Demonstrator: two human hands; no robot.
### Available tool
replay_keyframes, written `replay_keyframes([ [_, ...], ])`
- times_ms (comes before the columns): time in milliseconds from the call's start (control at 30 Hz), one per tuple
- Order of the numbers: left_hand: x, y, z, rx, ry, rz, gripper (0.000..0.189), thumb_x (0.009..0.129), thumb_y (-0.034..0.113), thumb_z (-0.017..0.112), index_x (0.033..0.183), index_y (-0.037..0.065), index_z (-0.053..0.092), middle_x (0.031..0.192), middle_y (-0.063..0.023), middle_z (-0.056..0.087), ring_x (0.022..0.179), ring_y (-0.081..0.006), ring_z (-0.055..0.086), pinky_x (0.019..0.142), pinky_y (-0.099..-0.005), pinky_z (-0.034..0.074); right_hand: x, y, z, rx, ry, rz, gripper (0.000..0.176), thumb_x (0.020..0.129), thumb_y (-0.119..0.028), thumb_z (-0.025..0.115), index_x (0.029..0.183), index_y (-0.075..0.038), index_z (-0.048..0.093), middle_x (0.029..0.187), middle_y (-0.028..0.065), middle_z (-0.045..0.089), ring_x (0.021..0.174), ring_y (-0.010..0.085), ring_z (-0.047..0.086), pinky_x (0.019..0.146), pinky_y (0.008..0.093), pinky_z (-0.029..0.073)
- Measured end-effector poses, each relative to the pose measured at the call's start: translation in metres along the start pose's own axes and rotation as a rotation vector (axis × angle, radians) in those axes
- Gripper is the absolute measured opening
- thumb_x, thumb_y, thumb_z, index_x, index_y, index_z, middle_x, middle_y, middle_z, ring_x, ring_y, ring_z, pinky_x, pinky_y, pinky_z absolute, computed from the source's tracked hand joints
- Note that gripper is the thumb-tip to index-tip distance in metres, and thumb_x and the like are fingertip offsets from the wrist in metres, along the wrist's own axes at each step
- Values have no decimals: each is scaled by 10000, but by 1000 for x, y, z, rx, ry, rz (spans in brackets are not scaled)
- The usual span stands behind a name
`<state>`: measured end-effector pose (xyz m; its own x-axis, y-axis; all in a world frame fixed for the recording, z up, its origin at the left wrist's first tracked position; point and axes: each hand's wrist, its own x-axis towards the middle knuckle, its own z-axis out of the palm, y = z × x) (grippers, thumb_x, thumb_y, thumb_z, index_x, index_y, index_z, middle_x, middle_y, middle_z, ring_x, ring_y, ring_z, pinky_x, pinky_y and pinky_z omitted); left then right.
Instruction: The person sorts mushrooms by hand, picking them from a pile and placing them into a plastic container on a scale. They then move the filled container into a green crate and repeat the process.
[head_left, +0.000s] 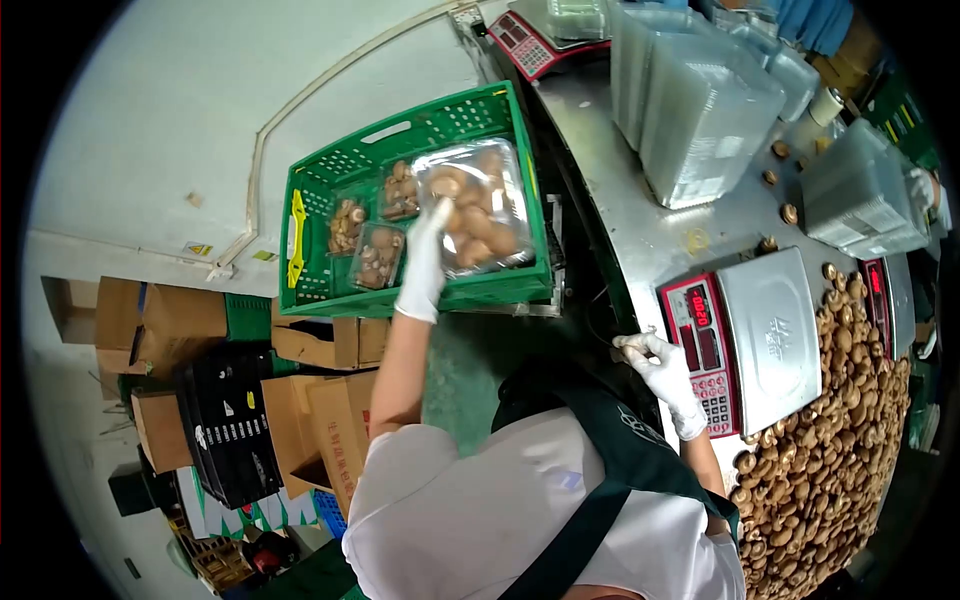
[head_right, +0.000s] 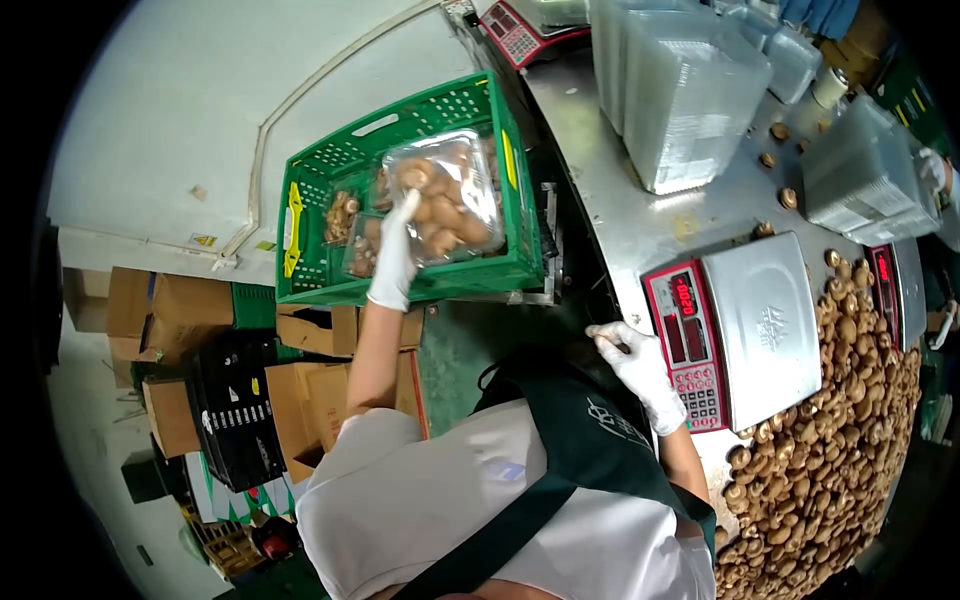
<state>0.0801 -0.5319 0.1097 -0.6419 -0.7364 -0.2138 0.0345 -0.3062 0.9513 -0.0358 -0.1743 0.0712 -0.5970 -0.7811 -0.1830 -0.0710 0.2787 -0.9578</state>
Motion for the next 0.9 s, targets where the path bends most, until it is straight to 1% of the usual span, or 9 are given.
replay_keyframes([
  [200, 88, 7, -133, -9, 300, -83, 458, 837, 301, 688, 1182, 19, 580, 1047, -119, 636, 851, -215, 659, 638, -328, 574, -15, 24, -15, 58, 142, 228, 133, 903, -42, 580, 972, 34, 666, 886, 51, 696, 705, 54, 584, 680, 201, 483],
  [333, 99, 14, -230, 681, 628, 209, 517, 779, 402, 712, 1070, -20, 642, 1011, -143, 677, 871, -257, 656, 772, -355, 507, -38, 36, -23, 68, 227, 292, 139, 924, -58, 556, 950, 51, 640, 935, 94, 695, 716, 80, 598, 664, 207, 488],
  [467, 66, 51, -283, 1549, 794, -134, 636, 648, 450, 779, 1065, -11, 646, 949, -200, 680, 834, -310, 671, 719, -369, 504, -60, 69, -30, 47, 254, 353, 179, 932, -128, 575, 970, 36, 637, 940, 97, 698, 707, 84, 600, 637, 200, 479],
  [500, 76, 44, -338, 1503, 700, -384, 584, 671, 408, 782, 1051, -15, 648, 917, -164, 689, 783, -298, 661, 696, -383, 492, -62, 69, -31, 23, 250, 372, 188, 933, -141, 578, 969, 32, 641, 922, 89, 695, 697, 78, 590, 626, 198, 471],
  [600, 46, 57, -332, 854, 608, -427, 536, 674, 368, 787, 1028, -15, 668, 958, -176, 688, 841, -306, 655, 756, -383, 478, -57, 57, -31, 24, 225, 534, 192, 932, -163, 586, 964, 12, 658, 859, 51, 680, 683, 69, 561, 600, 201, 443],
  [700, 82, 13, -428, 984, 628, -517, 588, 676, 386, 778, 1078, -22, 643, 1024, -188, 670, 877, -299, 638, 776, -394, 464, -48, 64, -24, -44, 145, 431, 192, 933, -160, 586, 950, 16, 662, 886, 59, 684, 692, 90, 582, 628, 215, 468],
  [733, 79, 28, -387, 1208, 682, -597, 617, 669, 407, 778, 1095, -17, 640, 1047, -189, 666, 919, -292, 636, 797, -393, 467, -43, 55, -21, -50, 140, 433, 192, 933, -160, 586, 950, 16, 662, 886, 59, 684, 692, 90, 582, 628, 215, 468],
  [800, 71, 43, -344, 1115, 588, -595, 662, 684, 429, 768, 1163, -4, 621, 1119, -168, 651, 1014, -294, 615, 877, -363, 447, -33, 38, -11, 43, 169, 455, 153, 907, -91, 610, 988, 21, 676, 821, 33, 679, 672, 64, 568, 626, 197, 446],
  [900, 87, -11, -400, 664, 572, -303, 542, 810, 395, 698, 1205, 32, 619, 1174, -79, 625, 1065, -204, 552, 929, -312, 412, -33, 46, -7, 18, 119, 452, 200, 923, -148, 601, 980, 33, 663, 910, 76, 693, 701, 96, 598, 641, 214, 480],
])
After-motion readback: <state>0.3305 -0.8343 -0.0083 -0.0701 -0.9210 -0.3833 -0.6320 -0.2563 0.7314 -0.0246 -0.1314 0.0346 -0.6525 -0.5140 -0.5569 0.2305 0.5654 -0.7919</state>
